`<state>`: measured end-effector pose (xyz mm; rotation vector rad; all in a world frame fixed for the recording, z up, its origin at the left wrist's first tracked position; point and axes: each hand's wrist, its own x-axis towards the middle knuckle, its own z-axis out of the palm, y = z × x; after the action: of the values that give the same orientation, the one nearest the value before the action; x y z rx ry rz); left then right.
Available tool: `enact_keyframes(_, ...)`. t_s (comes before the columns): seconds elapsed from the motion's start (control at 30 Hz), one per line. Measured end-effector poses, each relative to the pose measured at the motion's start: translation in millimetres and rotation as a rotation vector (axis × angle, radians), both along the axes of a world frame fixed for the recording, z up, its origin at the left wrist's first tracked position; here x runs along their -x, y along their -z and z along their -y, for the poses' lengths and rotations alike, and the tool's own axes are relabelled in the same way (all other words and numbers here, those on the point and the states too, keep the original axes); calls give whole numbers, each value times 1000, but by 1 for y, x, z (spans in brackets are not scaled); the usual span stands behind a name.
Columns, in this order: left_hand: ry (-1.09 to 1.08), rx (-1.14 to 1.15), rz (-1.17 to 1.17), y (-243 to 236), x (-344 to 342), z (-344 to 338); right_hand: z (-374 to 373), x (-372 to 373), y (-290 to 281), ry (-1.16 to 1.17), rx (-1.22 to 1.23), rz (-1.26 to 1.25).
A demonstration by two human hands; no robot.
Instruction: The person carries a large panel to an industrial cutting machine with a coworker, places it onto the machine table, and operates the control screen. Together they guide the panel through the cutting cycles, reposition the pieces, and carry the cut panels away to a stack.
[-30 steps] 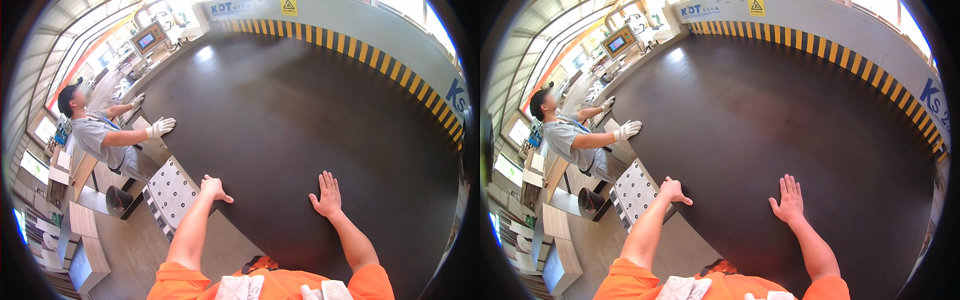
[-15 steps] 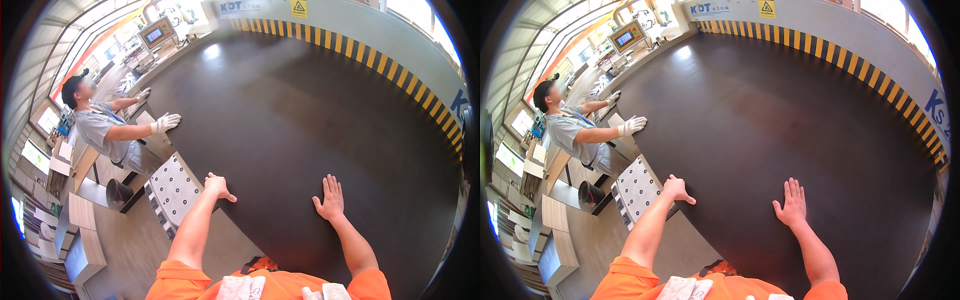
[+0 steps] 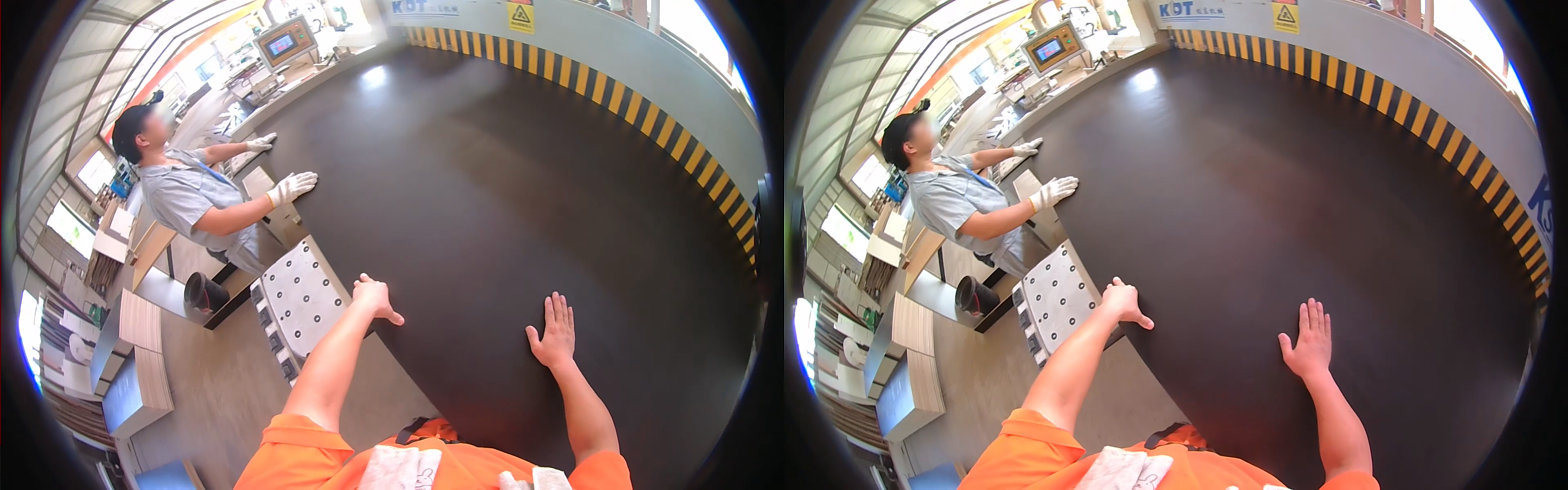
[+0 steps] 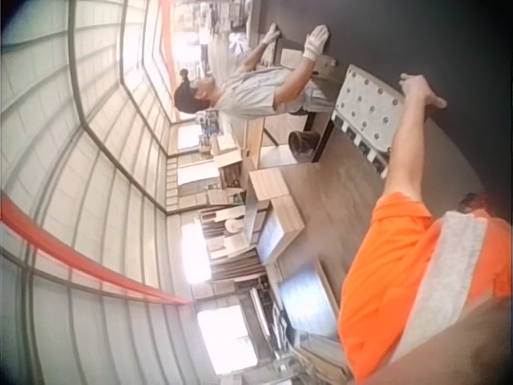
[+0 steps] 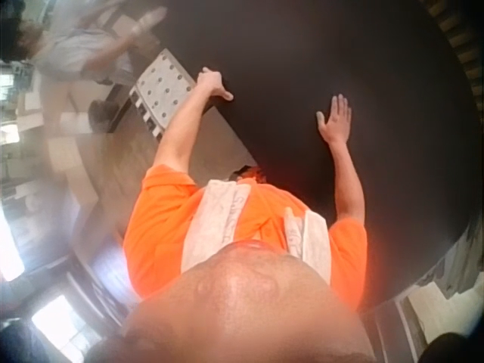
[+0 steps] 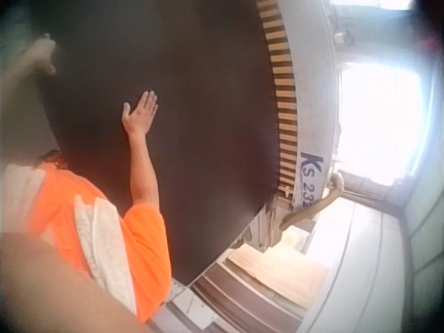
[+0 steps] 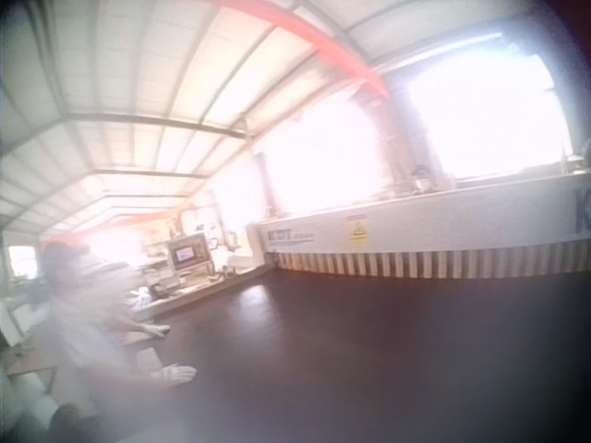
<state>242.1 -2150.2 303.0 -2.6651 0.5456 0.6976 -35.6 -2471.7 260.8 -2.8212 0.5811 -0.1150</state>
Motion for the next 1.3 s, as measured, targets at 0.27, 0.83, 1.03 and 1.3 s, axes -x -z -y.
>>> enact_keyframes(0.27, -29, -46, -112, -18, 2, 8, 0, 0, -5, 17, 10, -10)
enact_keyframes(0.83, 17, 98, -40, -16, 11, -12, -13, 1, 0, 169, 63, 50)
enact_keyframes(1.03, 33, 136, -17, -3, 13, -24, -47, 10, 8, 423, 23, -103)
enact_keyframes(1.3, 118, 200, 19, 9, 19, -42, -84, 60, 7, 491, 23, -131)
